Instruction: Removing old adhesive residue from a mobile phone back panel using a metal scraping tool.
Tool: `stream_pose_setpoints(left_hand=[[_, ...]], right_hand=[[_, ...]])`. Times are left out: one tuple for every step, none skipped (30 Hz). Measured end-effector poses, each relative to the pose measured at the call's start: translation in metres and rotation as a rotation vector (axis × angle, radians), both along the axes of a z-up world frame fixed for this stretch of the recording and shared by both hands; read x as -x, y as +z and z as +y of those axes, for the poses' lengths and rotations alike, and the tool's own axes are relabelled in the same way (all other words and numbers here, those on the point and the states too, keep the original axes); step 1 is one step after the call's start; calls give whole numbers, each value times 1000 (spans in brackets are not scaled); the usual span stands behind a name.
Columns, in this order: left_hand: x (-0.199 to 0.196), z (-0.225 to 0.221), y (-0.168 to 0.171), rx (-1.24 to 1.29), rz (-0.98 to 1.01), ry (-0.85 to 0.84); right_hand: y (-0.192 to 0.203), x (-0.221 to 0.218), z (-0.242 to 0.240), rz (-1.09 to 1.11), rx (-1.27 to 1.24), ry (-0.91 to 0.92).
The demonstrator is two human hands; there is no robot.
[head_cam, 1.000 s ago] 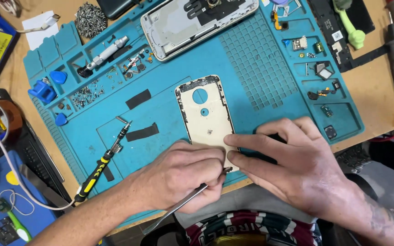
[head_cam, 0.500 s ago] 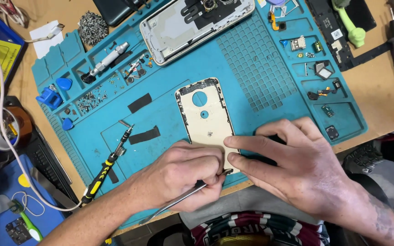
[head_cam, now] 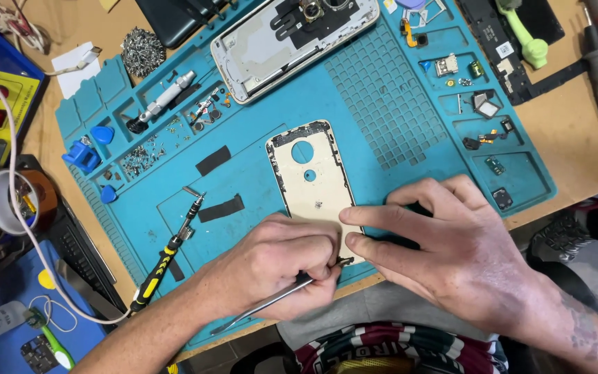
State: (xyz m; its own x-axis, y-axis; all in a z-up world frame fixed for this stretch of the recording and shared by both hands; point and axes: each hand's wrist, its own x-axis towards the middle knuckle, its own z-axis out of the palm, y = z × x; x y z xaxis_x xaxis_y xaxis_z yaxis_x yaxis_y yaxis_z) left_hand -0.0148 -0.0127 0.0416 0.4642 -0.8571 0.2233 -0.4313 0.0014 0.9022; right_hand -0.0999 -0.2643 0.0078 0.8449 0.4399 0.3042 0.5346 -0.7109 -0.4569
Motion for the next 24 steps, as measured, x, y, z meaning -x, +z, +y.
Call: stream_pose_setpoints(left_hand=[[-1, -1, 0, 0, 1, -8], [-1, -2, -1, 18, -16, -12], [0, -3, -2, 35, -32, -10], [-1, -2, -2, 35, -30, -12], [-1, -2, -1, 11, -13, -23], [-2, -1, -1, -13, 3, -34], [-1, -1, -2, -13, 0, -32], [1, 0, -3, 7, 14, -5], [1, 0, -5, 28, 30, 13], [1, -1, -6, 28, 29, 6], [1, -1, -7, 54, 78, 42], [2, 0, -7, 79, 128, 77], [2, 2, -8, 78, 120, 80], [3, 5, -7, 75, 155, 112], [3, 6, -7, 76, 188, 144], [2, 8, -2, 80, 178, 147], [2, 8, 2, 142, 190, 193], [1, 10, 6, 204, 202, 238], [-4, 14, 13, 216, 193, 248], [-9, 19, 19, 145, -66, 188], [-12, 25, 24, 65, -315, 134], [-9, 32, 24, 75, -317, 153], [-6, 38, 23, -168, -512, 107], [-3, 45, 21, -416, -700, 59]], right_hand=[[1, -1, 0, 1, 0, -8], [2, -1, -1, -1, -7, -1], [3, -2, -1, -2, -14, 11], [3, -2, 0, 0, -14, 10], [4, -2, 0, -4, -6, 11], [4, -3, 0, -8, 3, 12], [4, -3, 1, -12, 2, 13], [4, -4, 0, -23, -11, 16], [4, -3, 1, -32, -23, 10], [5, -4, 0, -33, -23, 3], [5, -5, -1, -25, -23, 14], [6, -6, -1, -17, -23, 24], [4, -6, -2, -25, -24, 27], [4, -6, -2, -42, -24, 38], [4, -7, -4, -62, -20, 51], [4, -7, -4, -72, -17, 55], [4, -7, -6, -87, -23, 76], [4, -7, -7, -102, -28, 98], [9, -7, -8, -110, -18, 110], [12, -8, -9, -116, 13, 141], [16, -7, -10, -115, 45, 178], [17, -5, -10, -117, 57, 195], [19, -4, -11, -132, 102, 215], [20, -2, -12, -148, 147, 235]])
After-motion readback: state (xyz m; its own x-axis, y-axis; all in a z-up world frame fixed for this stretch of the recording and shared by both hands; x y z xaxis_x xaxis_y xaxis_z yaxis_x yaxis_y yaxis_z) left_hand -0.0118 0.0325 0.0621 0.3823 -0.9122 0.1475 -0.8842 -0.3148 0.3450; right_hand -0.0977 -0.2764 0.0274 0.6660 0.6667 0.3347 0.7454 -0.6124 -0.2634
